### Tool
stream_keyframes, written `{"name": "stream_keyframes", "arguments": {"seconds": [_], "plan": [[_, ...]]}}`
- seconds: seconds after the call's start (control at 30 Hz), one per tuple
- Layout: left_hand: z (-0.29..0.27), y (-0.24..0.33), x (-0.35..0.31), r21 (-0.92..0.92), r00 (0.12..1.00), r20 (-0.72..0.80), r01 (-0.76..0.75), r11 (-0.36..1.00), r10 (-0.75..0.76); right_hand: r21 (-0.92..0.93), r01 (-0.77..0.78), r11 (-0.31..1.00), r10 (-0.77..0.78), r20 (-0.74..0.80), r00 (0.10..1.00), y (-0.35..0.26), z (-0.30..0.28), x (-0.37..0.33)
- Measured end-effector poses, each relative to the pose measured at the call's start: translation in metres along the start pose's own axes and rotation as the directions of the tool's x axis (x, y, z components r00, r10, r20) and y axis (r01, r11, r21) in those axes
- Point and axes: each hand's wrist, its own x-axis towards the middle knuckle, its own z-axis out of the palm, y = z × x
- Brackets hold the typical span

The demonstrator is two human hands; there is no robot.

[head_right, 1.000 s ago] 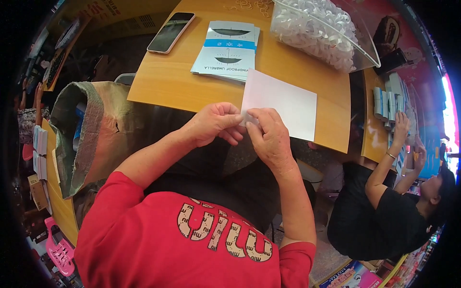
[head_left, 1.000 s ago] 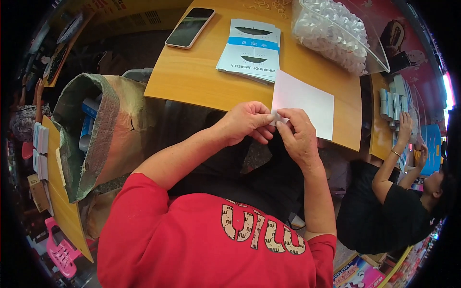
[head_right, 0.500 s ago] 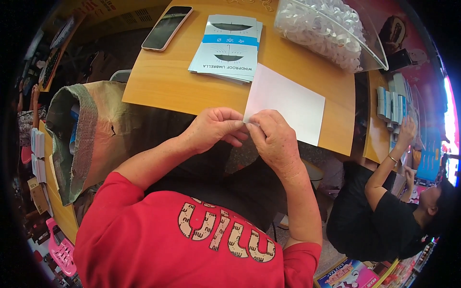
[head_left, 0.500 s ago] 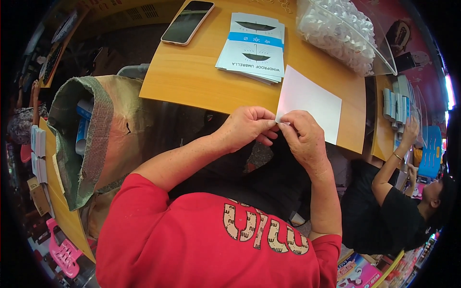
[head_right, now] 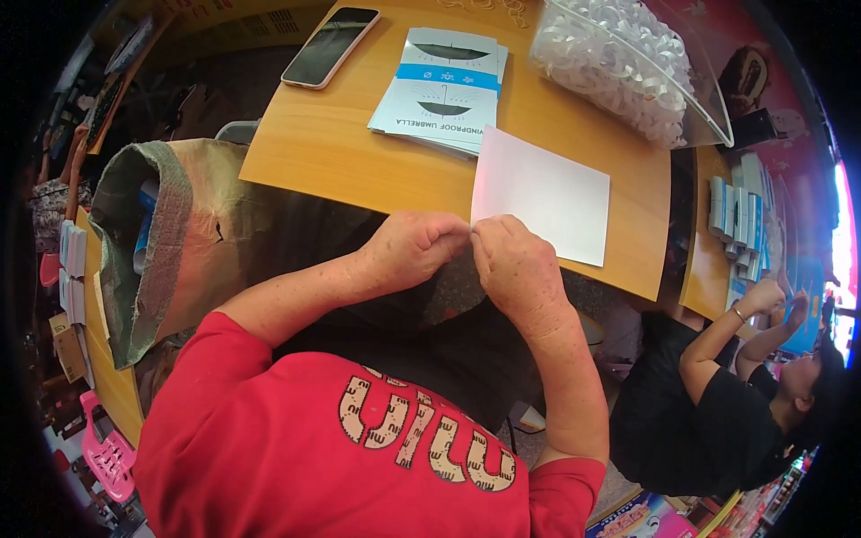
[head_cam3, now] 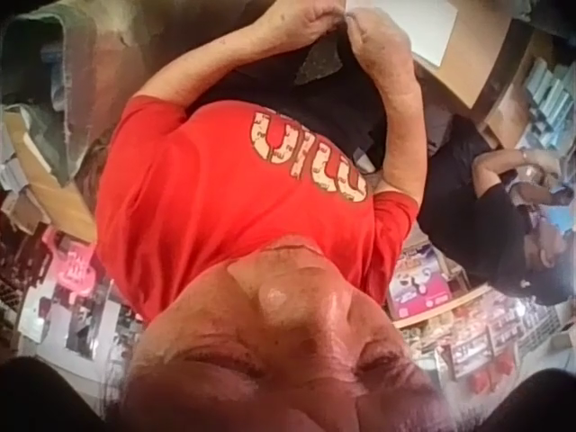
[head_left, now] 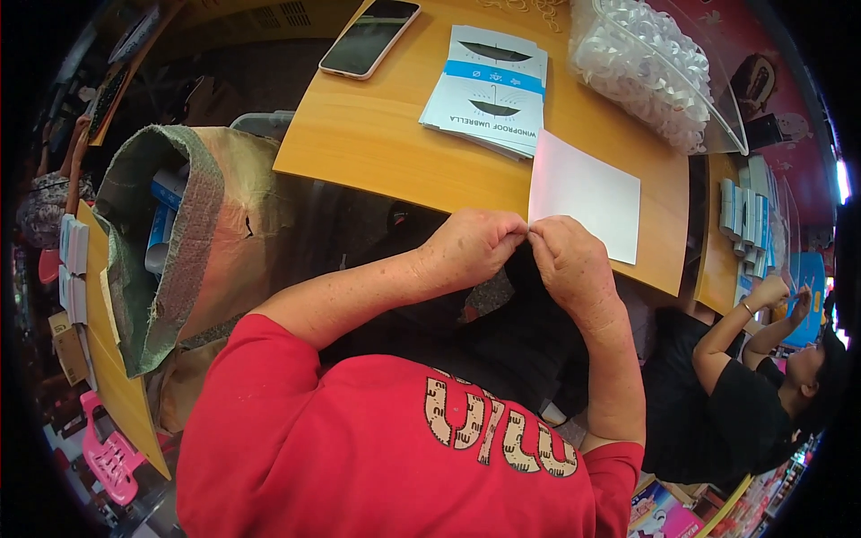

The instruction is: The person folds a paper sheet by hand, wraps it around an umbrella, and secures it with a rubber band before placing it into a bag, repeating the process multiple times.

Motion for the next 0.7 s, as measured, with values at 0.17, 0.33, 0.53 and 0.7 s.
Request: {"name": "stream_keyframes", "arguments": {"seconds": [0.17,0.33,0.53,0.7], "plan": [[0.000,0.001,0.003,-0.240,0.981,0.059,0.196,0.951,-0.187,-0.074,0.025,0.997,-0.025,0.006,1.000,0.001,0.004,0.003],[-0.004,0.006,0.004,-0.319,0.967,0.082,0.254,0.913,-0.240,-0.018,0.000,1.000,-0.001,-0.079,0.997,0.003,0.009,0.005],[-0.004,0.005,0.004,-0.512,0.926,0.159,0.373,0.774,-0.341,0.155,-0.089,0.984,0.111,-0.134,0.985,0.008,0.007,0.004],[-0.002,0.003,0.003,-0.550,0.924,0.150,0.373,0.748,-0.351,0.182,-0.025,0.983,0.045,-0.105,0.993,0.000,0.001,0.002]]}}
